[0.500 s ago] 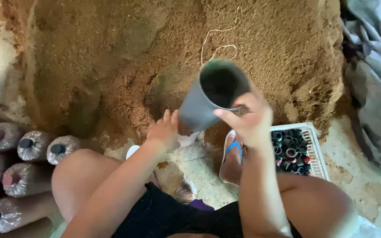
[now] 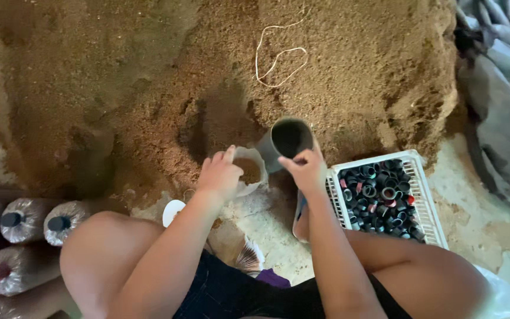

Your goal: The person fills small plastic bags with a dark brown substrate by scooping it with a cylindrical container and pouring it into the bags while sitting on the floor.

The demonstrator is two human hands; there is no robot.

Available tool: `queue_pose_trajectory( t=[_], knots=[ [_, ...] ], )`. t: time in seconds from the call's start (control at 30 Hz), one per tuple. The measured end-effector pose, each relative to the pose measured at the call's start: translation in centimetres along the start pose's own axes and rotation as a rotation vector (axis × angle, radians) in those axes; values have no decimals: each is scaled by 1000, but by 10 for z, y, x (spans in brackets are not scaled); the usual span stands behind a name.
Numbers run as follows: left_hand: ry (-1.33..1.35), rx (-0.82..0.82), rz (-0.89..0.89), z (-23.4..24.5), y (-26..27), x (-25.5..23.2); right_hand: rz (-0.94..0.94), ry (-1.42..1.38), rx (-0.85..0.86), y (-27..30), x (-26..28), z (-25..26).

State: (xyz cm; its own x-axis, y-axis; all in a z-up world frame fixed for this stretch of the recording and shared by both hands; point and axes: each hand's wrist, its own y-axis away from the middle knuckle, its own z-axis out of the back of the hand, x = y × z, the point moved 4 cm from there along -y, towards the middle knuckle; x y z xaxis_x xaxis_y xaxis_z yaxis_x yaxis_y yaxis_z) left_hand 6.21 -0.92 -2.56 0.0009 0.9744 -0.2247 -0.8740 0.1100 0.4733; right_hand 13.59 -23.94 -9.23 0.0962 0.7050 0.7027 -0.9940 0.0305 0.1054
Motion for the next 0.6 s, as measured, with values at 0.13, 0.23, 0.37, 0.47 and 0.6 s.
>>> queue_pose_trajectory(
  t=[0.13, 0.23, 0.37, 0.47, 0.6],
  knots=[
    [-54, -109, -13, -42, -28, 18, -43, -26, 219, 25, 13, -11],
    [-82, -201, -45, -78, -52, 31, -3, 54, 313, 37, 12, -11],
    [-51, -208, -71, -103, -68, 45, -5, 287, 389, 41, -21, -28],
    [-6, -170, -84, -97, -53, 39, 29, 342, 359, 42, -49, -36],
    [42, -117, -70, -92, -41, 48, -17, 398, 453, 36, -70, -45]
  ],
)
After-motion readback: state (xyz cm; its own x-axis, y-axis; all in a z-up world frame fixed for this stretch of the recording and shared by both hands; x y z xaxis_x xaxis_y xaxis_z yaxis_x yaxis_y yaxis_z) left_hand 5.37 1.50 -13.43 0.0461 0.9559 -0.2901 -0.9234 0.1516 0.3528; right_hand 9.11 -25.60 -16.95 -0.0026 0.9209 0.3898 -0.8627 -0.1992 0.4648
